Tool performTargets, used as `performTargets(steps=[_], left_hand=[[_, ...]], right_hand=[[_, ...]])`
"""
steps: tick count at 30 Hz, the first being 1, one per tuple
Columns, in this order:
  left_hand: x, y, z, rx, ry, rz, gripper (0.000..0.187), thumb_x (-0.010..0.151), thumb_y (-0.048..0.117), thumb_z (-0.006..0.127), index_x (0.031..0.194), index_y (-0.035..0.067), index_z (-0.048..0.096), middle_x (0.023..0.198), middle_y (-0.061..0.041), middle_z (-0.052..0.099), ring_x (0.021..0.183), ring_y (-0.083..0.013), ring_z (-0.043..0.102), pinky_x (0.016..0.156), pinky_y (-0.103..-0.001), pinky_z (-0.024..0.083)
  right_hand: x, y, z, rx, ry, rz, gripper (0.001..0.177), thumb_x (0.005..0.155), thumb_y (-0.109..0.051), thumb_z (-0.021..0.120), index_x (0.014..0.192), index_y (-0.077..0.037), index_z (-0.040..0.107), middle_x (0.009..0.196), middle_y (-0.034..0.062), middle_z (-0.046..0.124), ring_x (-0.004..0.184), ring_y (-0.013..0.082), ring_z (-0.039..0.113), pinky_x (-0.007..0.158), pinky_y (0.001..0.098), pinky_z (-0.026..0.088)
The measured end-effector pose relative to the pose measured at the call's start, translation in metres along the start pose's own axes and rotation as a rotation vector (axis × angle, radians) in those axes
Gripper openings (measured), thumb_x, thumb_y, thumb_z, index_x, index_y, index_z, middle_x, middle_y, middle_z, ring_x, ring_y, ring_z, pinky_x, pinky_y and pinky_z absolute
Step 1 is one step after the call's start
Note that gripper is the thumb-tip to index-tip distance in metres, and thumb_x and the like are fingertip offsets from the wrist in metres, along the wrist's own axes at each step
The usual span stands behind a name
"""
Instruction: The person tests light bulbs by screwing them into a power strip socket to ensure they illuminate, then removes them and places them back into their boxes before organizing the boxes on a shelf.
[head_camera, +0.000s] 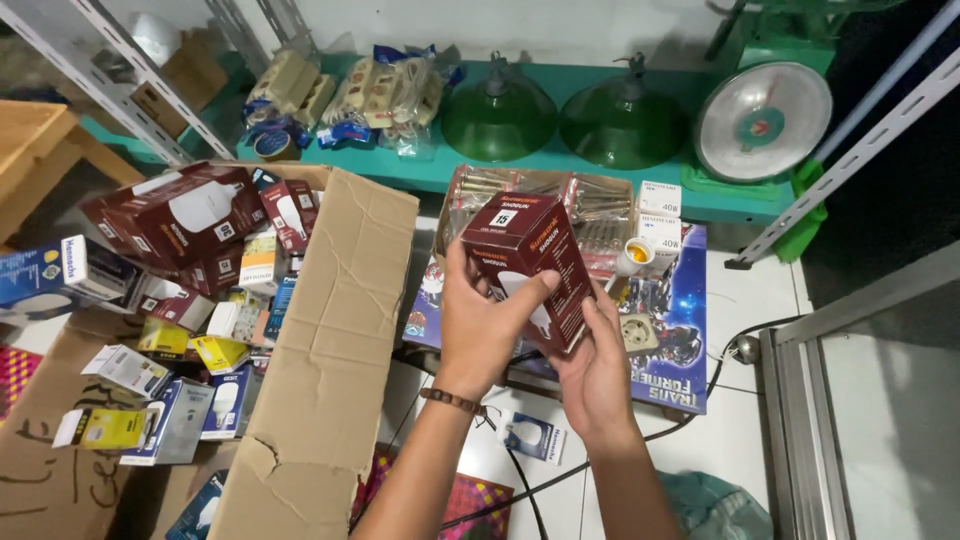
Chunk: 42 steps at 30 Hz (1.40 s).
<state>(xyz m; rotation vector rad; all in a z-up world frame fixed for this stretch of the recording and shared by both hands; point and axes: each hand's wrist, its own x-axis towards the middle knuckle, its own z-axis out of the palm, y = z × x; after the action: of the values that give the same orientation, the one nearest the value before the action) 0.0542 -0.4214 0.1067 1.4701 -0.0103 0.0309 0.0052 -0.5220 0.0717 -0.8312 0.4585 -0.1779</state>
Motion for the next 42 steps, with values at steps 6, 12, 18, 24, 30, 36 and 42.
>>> performTargets(steps=[6,12,18,24,30,36,42], left_hand=[[-0.007,0.009,0.003,0.056,0.007,0.043,0.107,0.061,0.018,0.094,0.152,0.0,0.041,0.128,-0.029,0.064,0.122,-0.0434,0.064,0.103,-0.055,0.05],[-0.025,0.002,-0.015,0.217,-0.023,0.028,0.099,0.067,0.037,0.083,0.152,0.015,0.039,0.145,-0.012,0.06,0.127,-0.0229,0.063,0.109,-0.035,0.052],[-0.037,0.007,-0.029,0.227,-0.278,-0.009,0.105,0.073,0.034,0.083,0.159,0.014,0.027,0.162,-0.013,0.044,0.149,-0.0272,0.041,0.121,-0.048,0.032],[-0.044,-0.006,-0.031,0.314,-0.251,0.007,0.097,0.069,0.025,0.089,0.151,0.011,0.042,0.15,-0.007,0.057,0.136,-0.0202,0.056,0.114,-0.037,0.043],[-0.047,-0.047,-0.036,0.345,-0.294,0.057,0.089,0.068,0.02,0.092,0.146,0.015,0.049,0.143,-0.007,0.056,0.134,-0.0221,0.056,0.111,-0.036,0.045],[-0.033,-0.065,-0.018,0.4,-0.313,0.33,0.075,0.077,0.02,0.085,0.141,0.007,0.048,0.135,-0.014,0.056,0.127,-0.0281,0.059,0.102,-0.041,0.056],[-0.012,-0.103,-0.011,0.652,-0.19,0.421,0.077,0.069,0.016,0.088,0.137,0.01,0.053,0.132,-0.013,0.056,0.124,-0.0289,0.056,0.105,-0.047,0.054]], right_hand=[[0.026,0.021,-0.009,0.053,-0.022,0.104,0.042,0.104,-0.039,0.044,0.14,-0.018,0.052,0.126,0.0098,0.061,0.109,0.0278,0.054,0.094,0.0498,0.05],[0.029,0.029,-0.017,0.065,-0.049,0.149,0.039,0.106,-0.037,0.041,0.13,-0.015,0.062,0.124,0.0074,0.069,0.101,0.0218,0.057,0.08,0.035,0.039],[0.032,0.036,-0.052,0.107,-0.247,0.143,0.054,0.108,-0.04,0.034,0.14,-0.005,0.058,0.119,0.0203,0.068,0.107,0.0325,0.063,0.09,0.0477,0.053],[0.04,0.036,-0.099,-0.219,-0.175,0.126,0.04,0.104,-0.019,0.039,0.123,0.007,0.064,0.089,0.0258,0.077,0.099,0.0392,0.075,0.09,0.0581,0.062],[0.008,-0.014,-0.053,-0.497,0.099,-0.018,0.048,0.1,-0.031,0.044,0.14,-0.011,0.06,0.135,0.0139,0.071,0.108,0.0246,0.069,0.085,0.0376,0.055],[0.004,-0.029,-0.04,-0.578,0.264,-0.042,0.054,0.099,-0.039,0.039,0.139,-0.01,0.062,0.131,0.0151,0.069,0.109,0.0257,0.069,0.082,0.0394,0.059],[-0.012,-0.043,-0.004,-0.712,0.384,0.108,0.046,0.099,-0.031,0.043,0.138,-0.014,0.06,0.121,0.0099,0.072,0.103,0.0221,0.067,0.078,0.0364,0.056]])
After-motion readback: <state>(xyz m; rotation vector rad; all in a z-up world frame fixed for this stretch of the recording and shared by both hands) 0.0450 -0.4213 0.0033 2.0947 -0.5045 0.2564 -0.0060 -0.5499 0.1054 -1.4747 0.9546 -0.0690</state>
